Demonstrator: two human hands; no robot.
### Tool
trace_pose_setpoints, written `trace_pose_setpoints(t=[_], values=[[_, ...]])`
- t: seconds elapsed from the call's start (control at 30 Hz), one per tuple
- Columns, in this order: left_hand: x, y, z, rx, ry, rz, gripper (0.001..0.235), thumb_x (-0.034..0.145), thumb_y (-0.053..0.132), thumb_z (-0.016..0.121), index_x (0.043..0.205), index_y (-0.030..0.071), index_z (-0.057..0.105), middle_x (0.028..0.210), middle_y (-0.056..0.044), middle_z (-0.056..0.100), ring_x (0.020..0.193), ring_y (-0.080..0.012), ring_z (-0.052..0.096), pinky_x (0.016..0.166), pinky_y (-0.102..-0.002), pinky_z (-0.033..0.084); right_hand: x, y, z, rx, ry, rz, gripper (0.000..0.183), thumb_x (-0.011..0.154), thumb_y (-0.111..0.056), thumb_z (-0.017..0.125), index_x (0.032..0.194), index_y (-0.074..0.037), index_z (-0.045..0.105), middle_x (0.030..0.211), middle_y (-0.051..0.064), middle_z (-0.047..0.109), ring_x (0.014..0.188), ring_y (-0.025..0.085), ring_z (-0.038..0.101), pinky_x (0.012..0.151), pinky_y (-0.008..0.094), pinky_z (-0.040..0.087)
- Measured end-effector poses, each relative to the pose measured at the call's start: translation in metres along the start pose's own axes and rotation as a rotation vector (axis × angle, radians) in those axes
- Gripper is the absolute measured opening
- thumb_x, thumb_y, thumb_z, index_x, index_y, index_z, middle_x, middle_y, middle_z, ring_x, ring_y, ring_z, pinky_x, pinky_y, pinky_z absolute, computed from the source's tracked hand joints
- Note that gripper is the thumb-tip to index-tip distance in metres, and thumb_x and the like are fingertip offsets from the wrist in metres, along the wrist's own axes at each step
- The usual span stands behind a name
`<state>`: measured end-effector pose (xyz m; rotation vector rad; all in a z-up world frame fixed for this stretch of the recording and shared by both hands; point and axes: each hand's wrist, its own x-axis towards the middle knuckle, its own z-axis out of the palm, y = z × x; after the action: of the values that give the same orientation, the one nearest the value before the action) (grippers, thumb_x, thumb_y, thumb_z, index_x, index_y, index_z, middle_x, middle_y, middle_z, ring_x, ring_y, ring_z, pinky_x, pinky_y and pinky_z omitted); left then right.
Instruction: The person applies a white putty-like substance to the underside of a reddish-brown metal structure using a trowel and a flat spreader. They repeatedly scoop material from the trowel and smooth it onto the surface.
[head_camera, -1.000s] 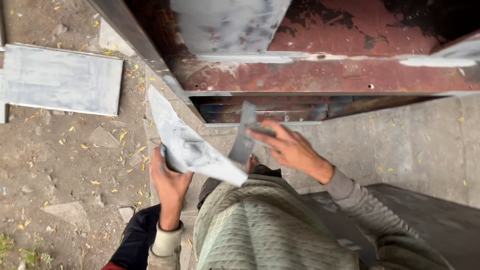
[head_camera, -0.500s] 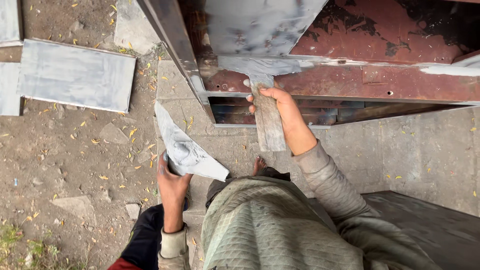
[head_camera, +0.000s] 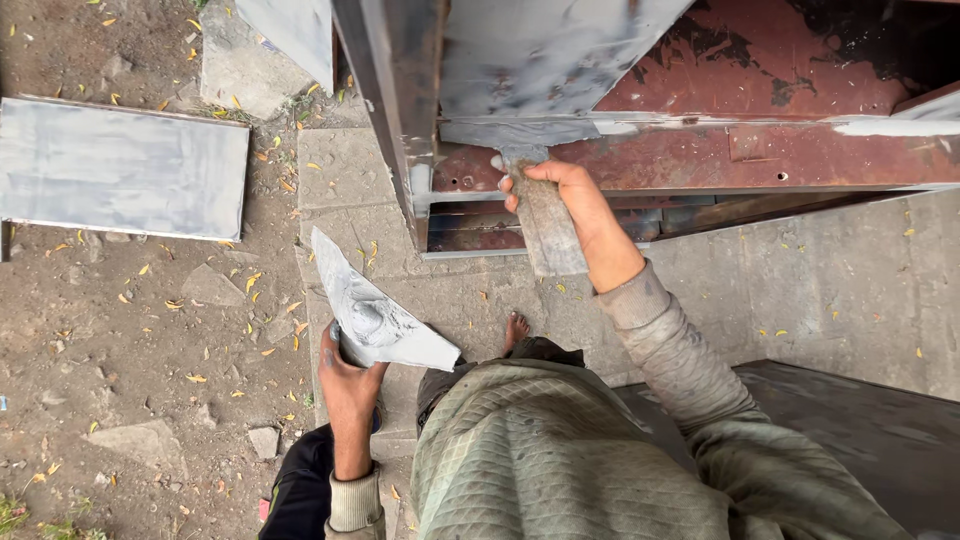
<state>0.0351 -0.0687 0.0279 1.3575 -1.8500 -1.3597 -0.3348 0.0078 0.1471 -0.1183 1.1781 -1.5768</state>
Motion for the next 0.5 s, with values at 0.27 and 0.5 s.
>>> trace_pose_setpoints(t=[0.27, 0.5], values=[[0.011, 0.0, -0.013, -0.022, -0.026, 0.052, 0.078, 0.067, 0.018, 0.086, 0.135, -0.003, 0.054, 0.122, -0.023, 0.069, 0.115, -0.0327, 0.067, 0.1, -0.04, 0.051, -0.049, -0.027, 0.044, 0.173, -0.057, -0.242, 0.039, 0.102, -0.007, 0.052, 0.134, 0.014, 0.045, 0.127, 0.023, 0.063, 0.105, 0.024, 0.067, 0.094, 0.03, 0.06], [0.018, 0.015, -0.025, 0.306, 0.145, 0.307, 0.091, 0.056, 0.027, 0.088, 0.133, -0.008, 0.053, 0.112, -0.023, 0.06, 0.106, -0.0398, 0.058, 0.09, -0.051, 0.041, -0.14, 0.02, 0.013, -0.771, -0.079, -0.414, 0.041, 0.104, -0.006, 0.057, 0.141, -0.006, 0.041, 0.116, 0.013, 0.069, 0.096, 0.024, 0.07, 0.084, 0.037, 0.061]])
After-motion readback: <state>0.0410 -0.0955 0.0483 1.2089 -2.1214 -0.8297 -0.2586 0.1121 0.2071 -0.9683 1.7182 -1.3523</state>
